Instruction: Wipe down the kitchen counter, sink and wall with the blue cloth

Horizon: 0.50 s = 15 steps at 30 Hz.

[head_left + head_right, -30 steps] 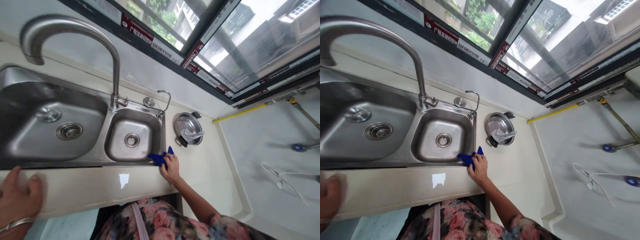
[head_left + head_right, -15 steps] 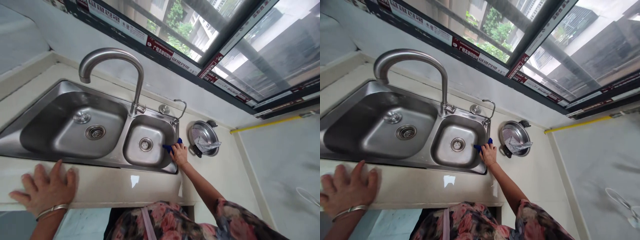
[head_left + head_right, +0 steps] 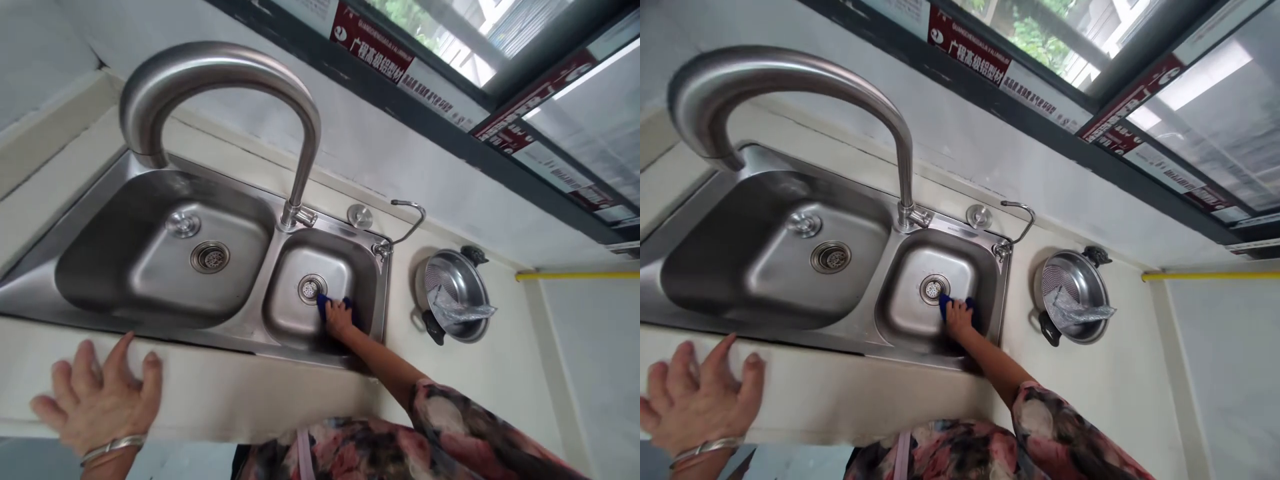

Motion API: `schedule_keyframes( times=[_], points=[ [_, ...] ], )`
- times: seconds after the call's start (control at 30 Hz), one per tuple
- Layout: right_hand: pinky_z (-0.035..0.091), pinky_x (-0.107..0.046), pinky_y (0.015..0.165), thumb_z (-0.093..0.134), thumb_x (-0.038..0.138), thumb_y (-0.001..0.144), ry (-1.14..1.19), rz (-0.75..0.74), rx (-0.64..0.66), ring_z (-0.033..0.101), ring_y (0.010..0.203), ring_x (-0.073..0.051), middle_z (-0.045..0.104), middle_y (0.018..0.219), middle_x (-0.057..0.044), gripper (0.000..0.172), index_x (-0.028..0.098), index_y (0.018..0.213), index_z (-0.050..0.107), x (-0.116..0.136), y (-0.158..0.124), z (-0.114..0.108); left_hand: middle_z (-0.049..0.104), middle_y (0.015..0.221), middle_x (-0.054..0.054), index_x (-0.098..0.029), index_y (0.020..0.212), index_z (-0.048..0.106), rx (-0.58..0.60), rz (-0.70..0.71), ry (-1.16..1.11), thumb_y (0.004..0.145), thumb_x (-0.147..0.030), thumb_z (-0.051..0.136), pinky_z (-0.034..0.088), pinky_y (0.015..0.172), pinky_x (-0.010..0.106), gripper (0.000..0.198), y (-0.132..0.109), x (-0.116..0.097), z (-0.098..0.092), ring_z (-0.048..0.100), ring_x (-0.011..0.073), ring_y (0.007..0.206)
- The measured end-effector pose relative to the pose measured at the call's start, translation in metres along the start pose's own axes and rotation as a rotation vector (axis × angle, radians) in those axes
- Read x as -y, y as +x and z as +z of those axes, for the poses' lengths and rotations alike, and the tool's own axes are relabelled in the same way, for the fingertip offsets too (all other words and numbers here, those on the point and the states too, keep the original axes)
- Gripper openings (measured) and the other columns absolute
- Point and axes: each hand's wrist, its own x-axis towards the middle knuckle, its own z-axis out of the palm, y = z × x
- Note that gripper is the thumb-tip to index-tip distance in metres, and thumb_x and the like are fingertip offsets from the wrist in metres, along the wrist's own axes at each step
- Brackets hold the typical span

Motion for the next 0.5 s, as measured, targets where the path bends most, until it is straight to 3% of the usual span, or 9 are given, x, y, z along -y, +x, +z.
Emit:
schedule_keyframes(
  times=[0.07,0.17,0.27,0.33,0.43,0.5],
  points=[
    [0.051,-0.050,0.090,0.065,0.023,0.089,0.033,-0.099,0.037,0.060,0.119,-0.036,0.060,0.139,-0.021,0.055,0.019,0.143,0.055,0.016,-0.002,0.013,0.042,0.169,0.008,-0.033,0.152,0.053,-0.069,0.080,0.040,0.088,-0.060,0.055,0.022,0.125,0.065,0.070,-0.001,0.011,0.006,0.031,0.0386,0.158],
    [0.049,-0.044,0.095,0.067,0.027,0.091,0.070,-0.330,0.046,0.057,0.122,-0.030,0.062,0.138,-0.009,0.049,0.027,0.139,0.057,0.039,0.011,0.013,0.038,0.171,0.006,-0.039,0.157,0.044,-0.081,0.159,0.066,0.086,-0.056,0.061,0.024,0.124,0.067,0.075,-0.002,0.022,0.009,0.030,0.0395,0.158],
    [0.046,-0.045,0.099,0.056,0.023,0.099,0.042,-0.628,-0.081,0.055,0.121,-0.029,0.063,0.135,-0.010,0.035,0.023,0.135,0.060,0.068,0.045,-0.002,0.038,0.171,0.006,-0.039,0.158,0.042,-0.078,0.184,0.073,0.086,-0.053,0.064,0.025,0.124,0.068,0.077,-0.003,0.025,0.009,0.031,0.0411,0.157],
    [0.044,-0.050,0.100,0.047,0.020,0.104,0.011,-0.742,-0.193,0.054,0.118,-0.029,0.064,0.132,-0.012,0.032,0.020,0.132,0.062,0.086,0.071,-0.015,0.039,0.170,0.006,-0.039,0.158,0.043,-0.084,0.177,0.074,0.088,-0.050,0.063,0.025,0.125,0.067,0.073,-0.003,0.023,0.009,0.032,0.0410,0.157],
    [0.037,-0.055,0.108,0.044,0.019,0.106,-0.008,-0.743,-0.251,0.049,0.122,-0.029,0.063,0.134,-0.010,0.034,0.024,0.135,0.061,0.093,0.106,-0.036,0.041,0.169,0.006,-0.038,0.156,0.046,-0.108,0.142,0.071,0.091,-0.048,0.061,0.024,0.125,0.067,0.068,-0.004,0.017,0.008,0.034,0.0407,0.156],
    [0.034,-0.055,0.111,0.042,0.017,0.106,0.007,-0.610,-0.247,0.045,0.129,-0.029,0.060,0.140,-0.010,0.038,0.026,0.139,0.059,0.076,0.123,-0.050,0.041,0.169,0.006,-0.038,0.156,0.047,-0.109,0.131,0.073,0.091,-0.048,0.061,0.023,0.126,0.067,0.067,-0.004,0.011,0.006,0.034,0.0401,0.156]
  ],
)
